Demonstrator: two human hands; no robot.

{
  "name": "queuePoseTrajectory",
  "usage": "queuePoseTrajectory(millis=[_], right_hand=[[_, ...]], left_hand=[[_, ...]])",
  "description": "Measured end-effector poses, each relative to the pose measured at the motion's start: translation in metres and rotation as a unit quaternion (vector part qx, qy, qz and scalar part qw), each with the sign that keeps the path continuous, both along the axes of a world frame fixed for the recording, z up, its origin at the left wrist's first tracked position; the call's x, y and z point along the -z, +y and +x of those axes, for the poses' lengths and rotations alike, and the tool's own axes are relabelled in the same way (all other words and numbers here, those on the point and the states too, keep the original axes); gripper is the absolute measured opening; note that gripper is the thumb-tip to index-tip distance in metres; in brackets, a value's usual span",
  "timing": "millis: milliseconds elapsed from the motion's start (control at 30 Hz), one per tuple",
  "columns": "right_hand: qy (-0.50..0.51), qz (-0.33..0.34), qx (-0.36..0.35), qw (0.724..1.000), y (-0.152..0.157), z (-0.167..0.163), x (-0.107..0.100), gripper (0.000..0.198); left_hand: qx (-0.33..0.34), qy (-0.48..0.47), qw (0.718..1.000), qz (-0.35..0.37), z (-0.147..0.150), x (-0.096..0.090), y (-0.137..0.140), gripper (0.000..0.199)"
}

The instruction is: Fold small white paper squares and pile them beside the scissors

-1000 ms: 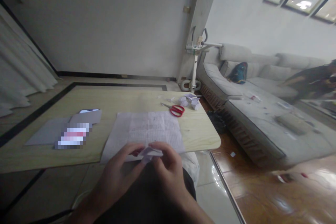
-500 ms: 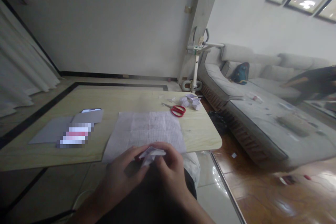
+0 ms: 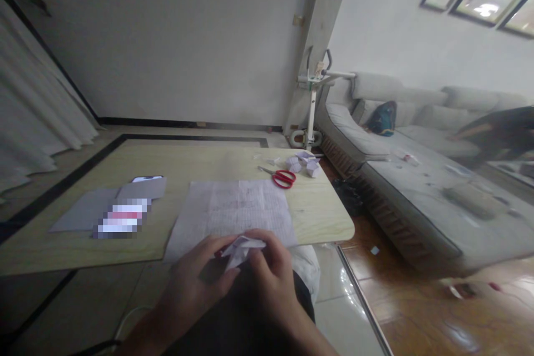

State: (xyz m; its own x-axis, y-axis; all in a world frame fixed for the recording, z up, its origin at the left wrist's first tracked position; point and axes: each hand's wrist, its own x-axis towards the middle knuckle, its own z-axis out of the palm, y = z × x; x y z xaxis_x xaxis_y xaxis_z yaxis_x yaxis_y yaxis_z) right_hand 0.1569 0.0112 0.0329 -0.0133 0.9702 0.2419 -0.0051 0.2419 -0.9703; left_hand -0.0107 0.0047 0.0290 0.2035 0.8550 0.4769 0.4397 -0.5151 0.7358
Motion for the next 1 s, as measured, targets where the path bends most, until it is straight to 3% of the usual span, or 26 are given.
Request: queuePoseTrajectory(millis=[400,767,1000], right_hand=[[-0.008,-0.016,-0.007,1.000,0.0004,0.0023,0.0075,0.016],[-0.064,0.051,-0.005,0.997,-0.0003,-0.0007,0.0037,0.018],[-0.115,0.067,0.008,0.991,0.0028,0.0007,0.0060,0.017]], left_hand=[[-0.019,-0.011,1.000,-0.017,0.0058,-0.0029,-0.0027,0.037],[-0.045,-0.035,0.998,0.002,0.0094,-0.0060,-0.0031,0.022],[-0.041,-0.089,0.993,-0.067,0.0060,-0.0029,0.0015,0.021]])
